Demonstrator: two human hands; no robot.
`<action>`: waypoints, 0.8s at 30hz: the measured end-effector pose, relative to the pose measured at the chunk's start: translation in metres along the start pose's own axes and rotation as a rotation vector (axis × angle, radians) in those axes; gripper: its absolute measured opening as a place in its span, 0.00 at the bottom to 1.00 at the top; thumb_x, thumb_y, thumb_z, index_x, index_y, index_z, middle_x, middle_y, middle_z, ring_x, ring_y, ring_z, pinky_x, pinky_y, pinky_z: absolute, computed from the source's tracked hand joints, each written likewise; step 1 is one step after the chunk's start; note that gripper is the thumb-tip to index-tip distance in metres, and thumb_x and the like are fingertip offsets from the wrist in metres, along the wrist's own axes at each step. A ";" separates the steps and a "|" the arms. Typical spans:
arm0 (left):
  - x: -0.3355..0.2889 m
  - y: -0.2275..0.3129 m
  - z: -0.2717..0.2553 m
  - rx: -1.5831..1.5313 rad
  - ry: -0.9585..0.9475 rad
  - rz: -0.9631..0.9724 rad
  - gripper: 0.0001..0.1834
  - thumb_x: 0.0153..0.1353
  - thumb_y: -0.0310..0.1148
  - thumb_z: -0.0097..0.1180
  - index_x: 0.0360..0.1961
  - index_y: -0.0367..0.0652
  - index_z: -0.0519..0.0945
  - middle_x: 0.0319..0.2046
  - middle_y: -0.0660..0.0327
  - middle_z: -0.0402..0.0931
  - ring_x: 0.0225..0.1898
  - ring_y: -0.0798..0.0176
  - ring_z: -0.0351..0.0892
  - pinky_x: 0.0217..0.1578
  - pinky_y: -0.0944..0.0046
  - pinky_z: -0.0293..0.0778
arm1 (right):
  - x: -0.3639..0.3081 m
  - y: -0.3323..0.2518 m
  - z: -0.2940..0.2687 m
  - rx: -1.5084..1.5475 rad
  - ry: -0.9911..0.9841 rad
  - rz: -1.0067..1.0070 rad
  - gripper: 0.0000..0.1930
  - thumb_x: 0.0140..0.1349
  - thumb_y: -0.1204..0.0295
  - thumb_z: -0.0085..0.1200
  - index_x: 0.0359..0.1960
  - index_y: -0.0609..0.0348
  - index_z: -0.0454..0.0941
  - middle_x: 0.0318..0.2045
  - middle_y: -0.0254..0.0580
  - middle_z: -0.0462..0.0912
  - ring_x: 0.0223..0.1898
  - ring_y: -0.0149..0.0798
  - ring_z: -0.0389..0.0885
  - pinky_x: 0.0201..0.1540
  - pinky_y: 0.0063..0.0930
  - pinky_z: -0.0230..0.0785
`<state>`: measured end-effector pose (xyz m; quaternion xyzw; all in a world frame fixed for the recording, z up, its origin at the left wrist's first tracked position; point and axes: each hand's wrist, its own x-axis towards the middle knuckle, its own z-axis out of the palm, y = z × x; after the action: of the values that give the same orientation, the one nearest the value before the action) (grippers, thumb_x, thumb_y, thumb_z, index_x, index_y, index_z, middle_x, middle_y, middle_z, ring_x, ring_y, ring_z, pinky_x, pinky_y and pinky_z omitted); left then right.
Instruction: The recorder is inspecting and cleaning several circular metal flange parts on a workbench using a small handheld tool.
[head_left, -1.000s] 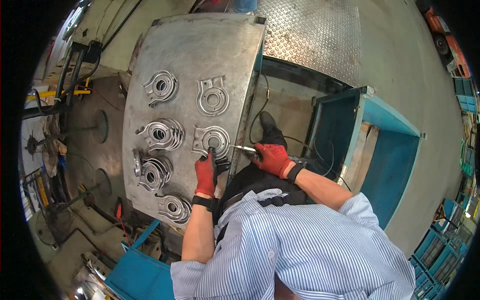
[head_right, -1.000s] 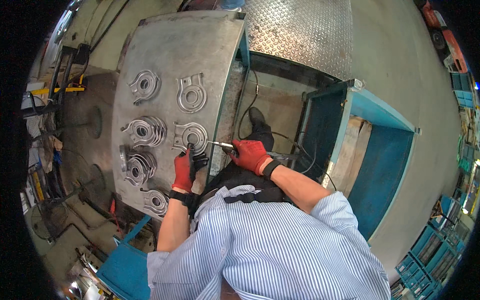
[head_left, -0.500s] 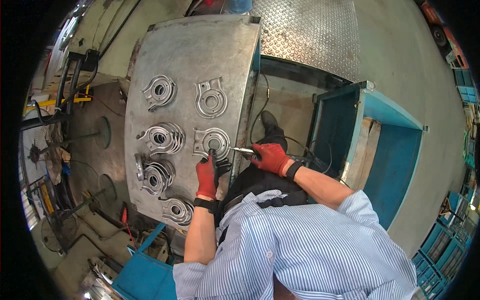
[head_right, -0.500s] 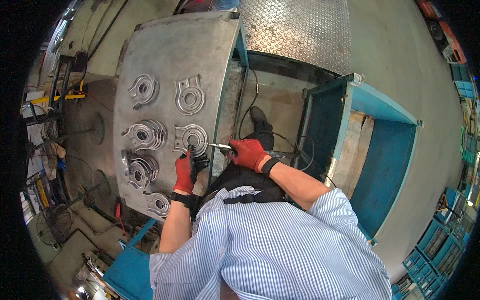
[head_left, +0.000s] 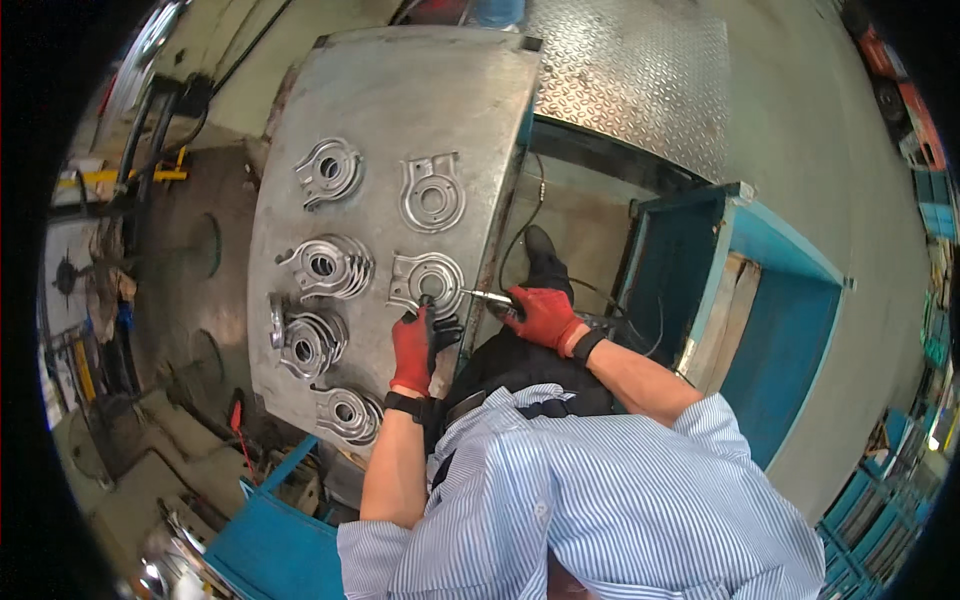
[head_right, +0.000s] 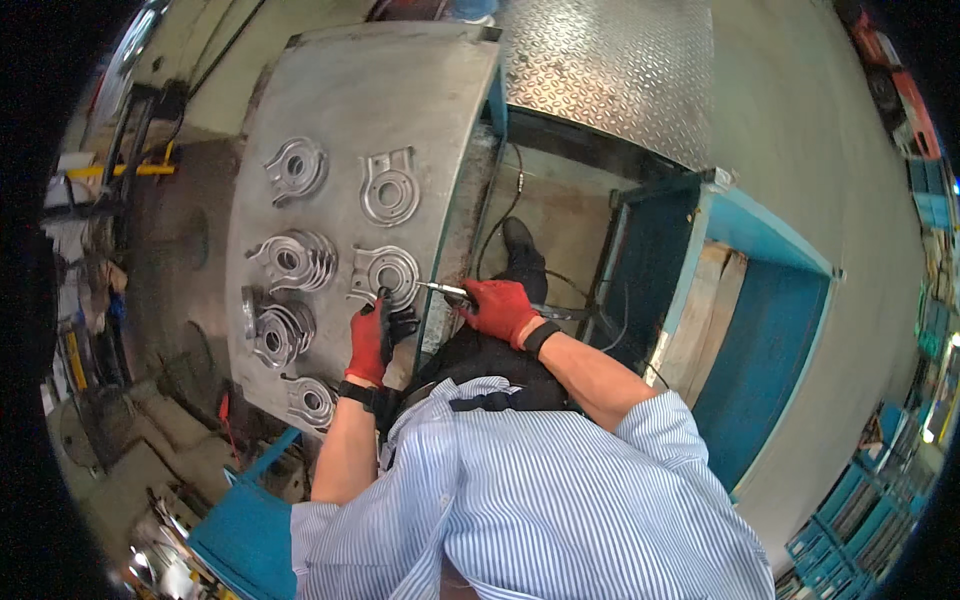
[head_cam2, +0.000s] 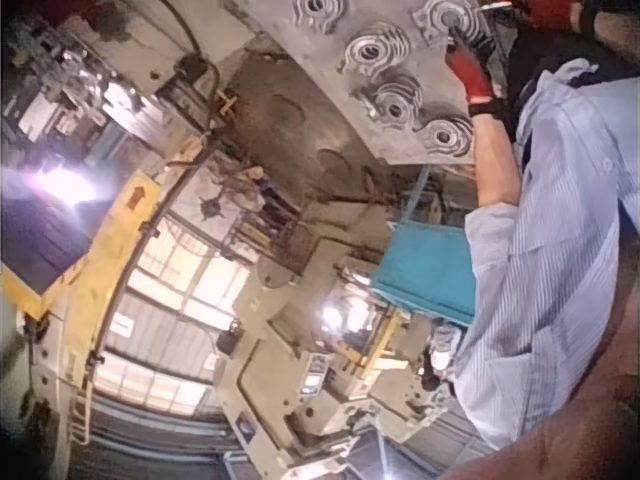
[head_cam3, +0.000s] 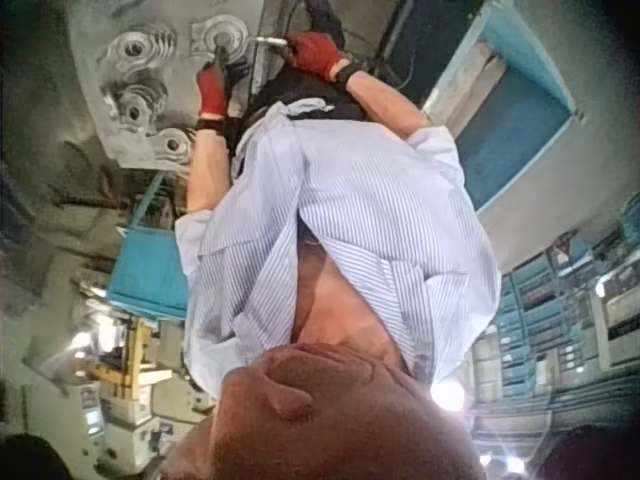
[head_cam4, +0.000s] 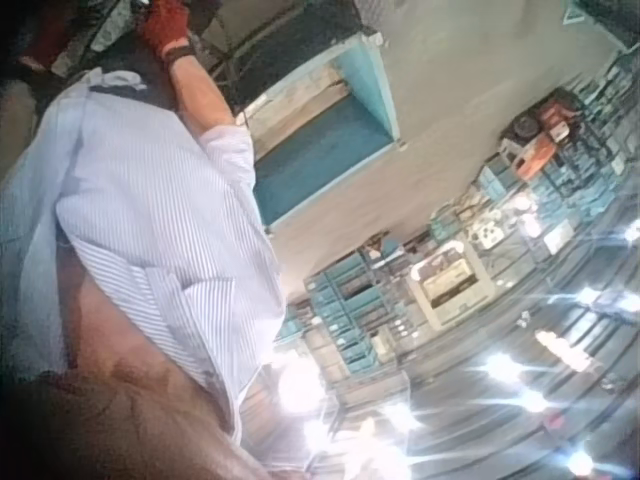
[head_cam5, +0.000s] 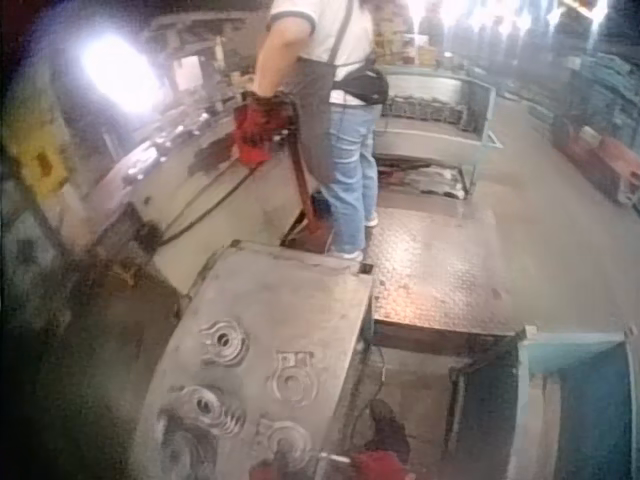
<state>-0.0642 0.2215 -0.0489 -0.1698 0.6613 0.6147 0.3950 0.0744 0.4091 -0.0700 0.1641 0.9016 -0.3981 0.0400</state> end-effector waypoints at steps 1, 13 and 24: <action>0.001 0.000 -0.003 0.032 0.005 0.026 0.15 0.62 0.35 0.51 0.29 0.30 0.76 0.23 0.52 0.78 0.22 0.57 0.79 0.25 0.59 0.79 | -0.001 0.001 0.000 -0.004 0.034 -0.011 0.18 0.52 0.57 0.55 0.37 0.58 0.74 0.26 0.51 0.79 0.31 0.53 0.78 0.33 0.44 0.69; -0.128 0.012 -0.062 0.550 0.340 0.204 0.19 0.56 0.41 0.57 0.31 0.32 0.72 0.24 0.45 0.74 0.28 0.44 0.74 0.31 0.54 0.67 | -0.024 0.022 -0.016 -0.024 0.079 0.024 0.24 0.53 0.58 0.58 0.47 0.62 0.74 0.29 0.57 0.80 0.33 0.54 0.79 0.37 0.41 0.70; -0.159 0.012 -0.210 0.823 0.724 0.125 0.20 0.57 0.41 0.56 0.38 0.30 0.75 0.30 0.47 0.77 0.35 0.49 0.78 0.36 0.55 0.70 | -0.019 0.031 -0.027 -0.120 0.017 -0.052 0.23 0.53 0.57 0.57 0.46 0.58 0.74 0.32 0.56 0.80 0.34 0.54 0.79 0.36 0.44 0.70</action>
<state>-0.0384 -0.0162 0.0616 -0.1622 0.9494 0.2302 0.1388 0.1042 0.4435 -0.0696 0.1415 0.9281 -0.3429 0.0318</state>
